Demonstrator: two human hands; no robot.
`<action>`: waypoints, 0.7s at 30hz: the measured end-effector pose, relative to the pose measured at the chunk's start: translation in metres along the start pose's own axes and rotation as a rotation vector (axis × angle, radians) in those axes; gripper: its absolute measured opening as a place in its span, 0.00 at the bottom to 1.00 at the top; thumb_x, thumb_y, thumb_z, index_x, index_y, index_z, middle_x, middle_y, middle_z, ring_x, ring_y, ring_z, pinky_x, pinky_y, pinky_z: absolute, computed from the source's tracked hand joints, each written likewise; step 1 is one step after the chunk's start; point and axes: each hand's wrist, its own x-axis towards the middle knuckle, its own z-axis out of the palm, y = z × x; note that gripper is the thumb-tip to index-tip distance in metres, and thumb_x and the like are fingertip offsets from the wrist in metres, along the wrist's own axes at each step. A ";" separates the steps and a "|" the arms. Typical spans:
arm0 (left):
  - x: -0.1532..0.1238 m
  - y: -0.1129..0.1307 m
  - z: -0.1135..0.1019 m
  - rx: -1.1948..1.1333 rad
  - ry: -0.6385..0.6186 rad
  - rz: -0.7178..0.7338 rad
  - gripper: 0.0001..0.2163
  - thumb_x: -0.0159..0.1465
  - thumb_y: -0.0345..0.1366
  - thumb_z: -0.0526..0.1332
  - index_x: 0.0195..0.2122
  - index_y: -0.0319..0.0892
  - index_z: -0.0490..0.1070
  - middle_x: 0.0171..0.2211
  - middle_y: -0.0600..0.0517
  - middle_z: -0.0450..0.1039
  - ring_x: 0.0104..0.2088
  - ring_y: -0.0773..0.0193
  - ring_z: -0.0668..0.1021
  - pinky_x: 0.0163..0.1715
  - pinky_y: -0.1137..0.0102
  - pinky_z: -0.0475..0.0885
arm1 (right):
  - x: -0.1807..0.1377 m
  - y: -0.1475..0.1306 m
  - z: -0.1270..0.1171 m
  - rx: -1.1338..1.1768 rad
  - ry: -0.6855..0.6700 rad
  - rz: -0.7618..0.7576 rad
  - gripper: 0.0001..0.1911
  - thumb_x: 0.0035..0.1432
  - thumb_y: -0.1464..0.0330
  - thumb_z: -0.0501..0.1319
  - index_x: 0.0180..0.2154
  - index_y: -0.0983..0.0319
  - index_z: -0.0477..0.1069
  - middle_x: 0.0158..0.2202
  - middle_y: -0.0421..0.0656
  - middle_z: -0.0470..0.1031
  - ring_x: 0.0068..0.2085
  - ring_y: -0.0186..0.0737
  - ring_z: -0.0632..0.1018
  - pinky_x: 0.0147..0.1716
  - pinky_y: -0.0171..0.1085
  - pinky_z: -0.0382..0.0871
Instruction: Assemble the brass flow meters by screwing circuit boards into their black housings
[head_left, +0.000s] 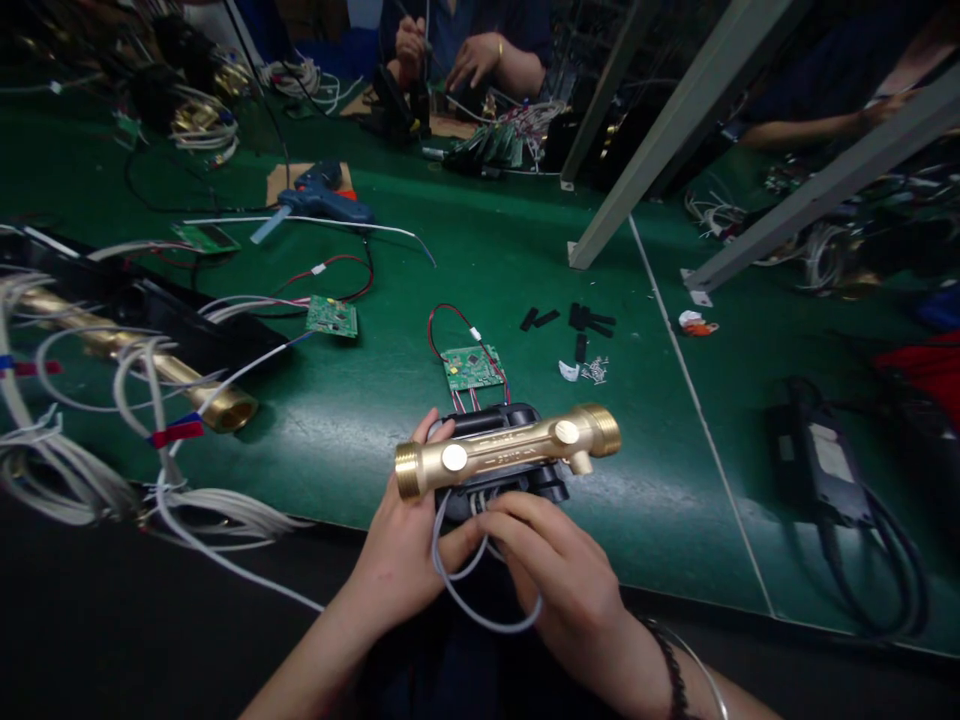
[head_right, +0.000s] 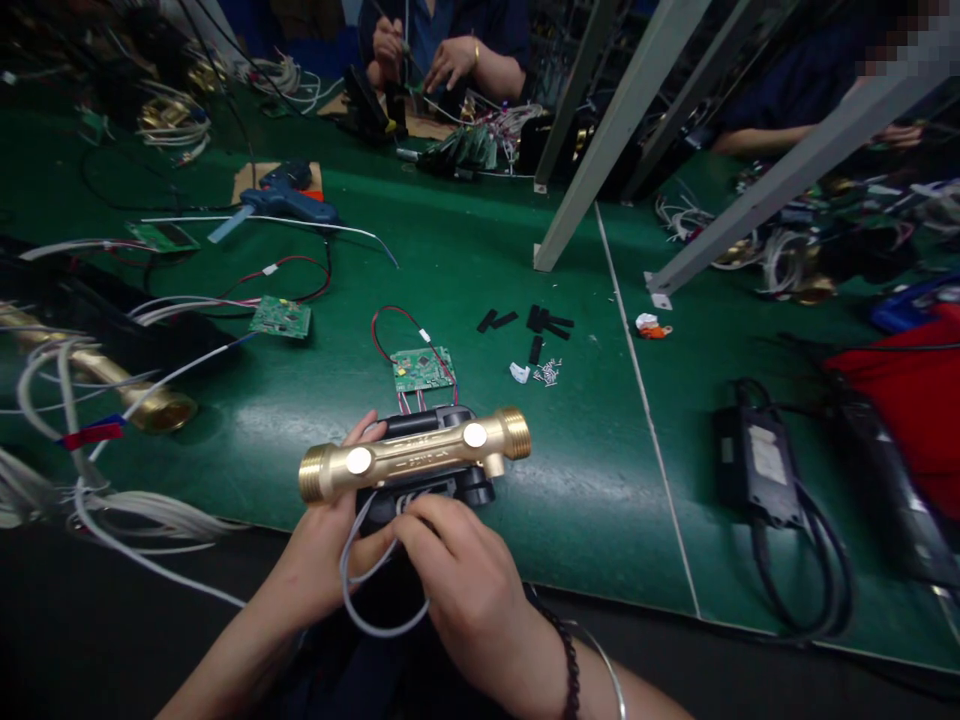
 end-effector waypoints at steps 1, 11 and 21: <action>0.000 0.000 -0.001 -0.007 -0.007 -0.004 0.33 0.66 0.43 0.55 0.65 0.51 0.33 0.66 0.41 0.43 0.65 0.49 0.50 0.60 0.52 0.59 | 0.001 0.001 0.000 0.020 -0.004 0.001 0.13 0.65 0.77 0.48 0.42 0.65 0.70 0.39 0.47 0.74 0.41 0.35 0.75 0.41 0.31 0.72; 0.002 0.002 -0.001 0.031 0.018 0.036 0.32 0.66 0.47 0.54 0.65 0.51 0.34 0.63 0.41 0.49 0.65 0.50 0.52 0.59 0.52 0.61 | -0.005 0.011 -0.012 0.091 -0.085 -0.080 0.13 0.64 0.79 0.50 0.45 0.65 0.69 0.39 0.48 0.74 0.42 0.39 0.73 0.42 0.38 0.72; 0.000 0.003 -0.001 0.043 0.011 -0.038 0.32 0.65 0.50 0.53 0.64 0.46 0.39 0.64 0.38 0.45 0.64 0.49 0.53 0.58 0.52 0.61 | -0.009 0.012 -0.013 0.069 -0.082 -0.105 0.11 0.64 0.78 0.50 0.42 0.69 0.70 0.37 0.49 0.75 0.40 0.39 0.74 0.39 0.36 0.73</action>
